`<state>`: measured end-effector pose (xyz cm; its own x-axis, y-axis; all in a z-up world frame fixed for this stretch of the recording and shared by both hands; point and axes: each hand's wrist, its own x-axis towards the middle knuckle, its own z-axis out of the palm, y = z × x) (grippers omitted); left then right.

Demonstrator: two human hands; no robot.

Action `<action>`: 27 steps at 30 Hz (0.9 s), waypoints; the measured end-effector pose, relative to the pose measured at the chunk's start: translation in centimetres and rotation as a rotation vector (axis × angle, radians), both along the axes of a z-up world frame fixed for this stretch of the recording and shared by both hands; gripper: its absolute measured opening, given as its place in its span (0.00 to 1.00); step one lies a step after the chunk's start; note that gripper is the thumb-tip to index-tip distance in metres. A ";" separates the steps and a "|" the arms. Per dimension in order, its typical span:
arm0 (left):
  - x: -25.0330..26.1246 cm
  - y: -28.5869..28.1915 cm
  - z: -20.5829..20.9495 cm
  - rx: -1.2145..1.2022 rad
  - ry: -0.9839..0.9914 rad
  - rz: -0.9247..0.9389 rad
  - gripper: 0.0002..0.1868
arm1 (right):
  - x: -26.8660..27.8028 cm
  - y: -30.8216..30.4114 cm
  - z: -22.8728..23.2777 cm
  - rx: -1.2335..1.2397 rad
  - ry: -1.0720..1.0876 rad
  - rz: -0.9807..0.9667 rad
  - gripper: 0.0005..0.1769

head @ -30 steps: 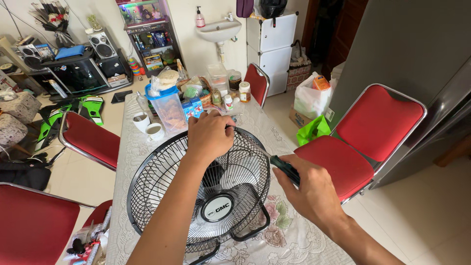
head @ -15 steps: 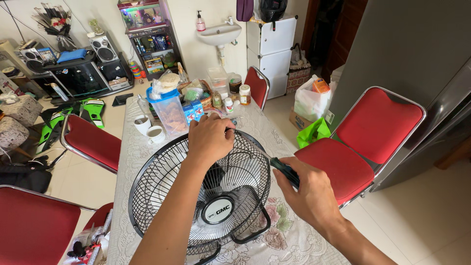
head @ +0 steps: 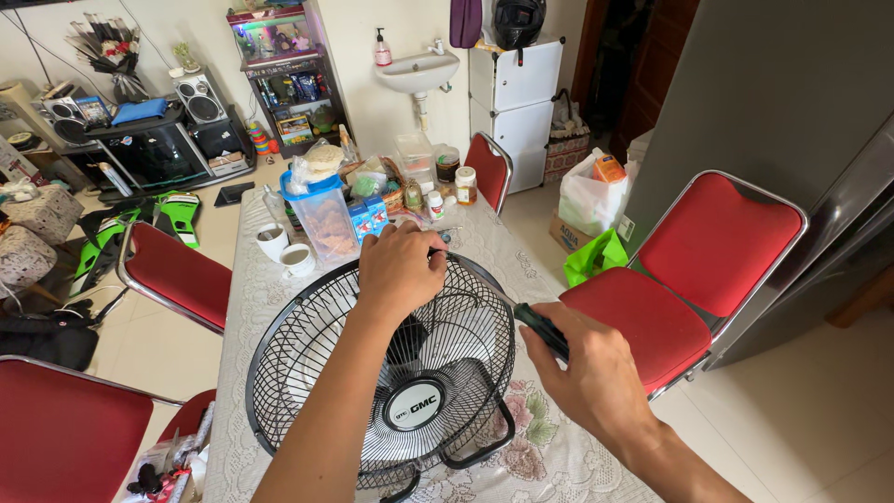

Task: The person uses a screwdriver to tighten screws on the front grille of a table fan. They work on multiple screw locations around the grille perimeter, repositioning the fan as needed to access different points.

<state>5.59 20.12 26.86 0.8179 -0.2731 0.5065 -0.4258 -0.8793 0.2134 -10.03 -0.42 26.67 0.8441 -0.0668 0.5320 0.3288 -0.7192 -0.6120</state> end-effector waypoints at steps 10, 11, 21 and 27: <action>-0.3 0.0 0.3 -0.008 0.012 0.002 0.06 | -0.3 0.8 0.8 -0.049 0.029 -0.008 0.12; -0.3 0.0 0.2 -0.012 0.012 0.002 0.06 | -0.2 0.9 1.0 -0.084 0.010 -0.006 0.12; -0.2 -0.3 -0.4 0.029 -0.101 -0.063 0.06 | 3.4 -1.3 1.5 -0.876 -0.132 0.022 0.16; 0.0 -0.6 -0.3 0.043 -0.119 -0.034 0.06 | 7.1 -3.3 1.4 0.848 1.019 0.265 0.13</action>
<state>5.55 19.50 26.52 0.7428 -0.3229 0.5864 -0.4754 -0.8712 0.1225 -2.90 -3.73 28.08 0.8738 0.1659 -0.4571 -0.4654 0.0127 -0.8850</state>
